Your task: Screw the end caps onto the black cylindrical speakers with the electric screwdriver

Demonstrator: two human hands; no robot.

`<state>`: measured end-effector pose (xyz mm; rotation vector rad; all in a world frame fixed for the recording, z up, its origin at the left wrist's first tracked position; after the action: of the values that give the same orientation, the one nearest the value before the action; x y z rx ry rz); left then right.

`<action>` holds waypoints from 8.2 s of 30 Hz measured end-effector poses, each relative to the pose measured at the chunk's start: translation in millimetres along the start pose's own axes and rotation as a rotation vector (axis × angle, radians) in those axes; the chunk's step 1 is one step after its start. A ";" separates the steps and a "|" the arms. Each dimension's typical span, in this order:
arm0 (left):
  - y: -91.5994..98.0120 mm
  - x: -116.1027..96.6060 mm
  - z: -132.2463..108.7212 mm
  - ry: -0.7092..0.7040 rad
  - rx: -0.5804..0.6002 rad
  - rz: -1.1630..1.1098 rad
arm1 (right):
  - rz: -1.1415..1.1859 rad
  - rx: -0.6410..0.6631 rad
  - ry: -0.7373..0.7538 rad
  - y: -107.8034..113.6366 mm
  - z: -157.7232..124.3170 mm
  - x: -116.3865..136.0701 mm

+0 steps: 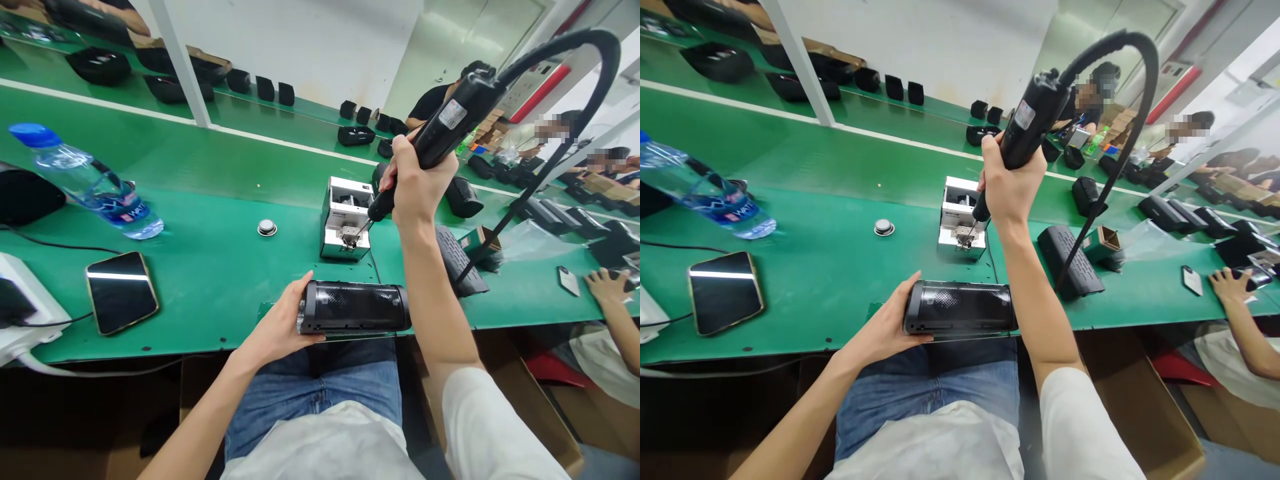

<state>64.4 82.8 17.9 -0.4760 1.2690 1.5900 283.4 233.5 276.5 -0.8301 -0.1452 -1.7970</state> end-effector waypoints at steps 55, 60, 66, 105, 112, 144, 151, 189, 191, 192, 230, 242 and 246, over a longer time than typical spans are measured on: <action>2.0 1.8 -0.7 0.035 -0.007 0.037 | 0.255 -0.254 0.154 47.5 21.9 92.8; 2.0 2.6 -0.5 0.041 -0.005 0.031 | 0.143 0.020 0.024 1.7 -7.8 55.1; 0.4 3.6 -0.5 0.043 -0.003 0.029 | 0.083 -0.039 -0.012 -8.8 -9.2 15.9; 4.2 -3.4 3.1 -0.054 -0.016 0.049 | -0.096 0.054 -0.237 92.2 -88.5 174.2; 3.0 -7.9 2.2 -0.072 -0.012 0.033 | 0.026 0.106 -0.332 97.7 -116.7 131.7; 2.7 -8.3 1.8 -0.024 0.035 0.013 | -0.031 0.227 -0.369 100.0 -121.8 132.5; 3.0 -3.6 1.6 -0.014 -0.007 -0.003 | 0.089 0.359 -0.401 88.8 -81.4 131.1; 0.1 1.3 2.2 0.023 -0.011 -0.012 | 0.031 0.004 -0.033 -4.8 -3.7 13.3; 0.6 1.0 2.3 0.023 -0.013 -0.009 | 0.035 -0.014 -0.065 -5.3 -4.1 13.5; 0.7 0.8 2.3 0.024 -0.012 -0.008 | 0.036 -0.015 -0.075 -6.3 -4.1 13.2; 2.5 -3.8 3.9 0.023 -0.006 0.011 | 0.105 0.130 -0.126 -20.8 -16.6 14.9; 2.3 -2.1 4.1 -0.002 -0.027 0.007 | 0.035 0.087 -0.016 -13.2 -10.6 24.3; 2.3 -1.6 3.8 -0.002 -0.031 0.000 | 0.015 0.067 -0.027 -17.3 -7.6 6.9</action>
<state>64.1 85.6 21.7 -0.4934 1.2442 1.6122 263.8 231.3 279.9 -0.8055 -0.2153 -1.7583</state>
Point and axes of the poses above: each hand's wrist, its own z-axis towards the middle knuckle, its own y-axis out of the back of the hand, x = y × z, the point moved 10 cm from there along z, towards the middle knuckle, and after that the axes turned 13 degrees about -x, right-handed, at the moved point
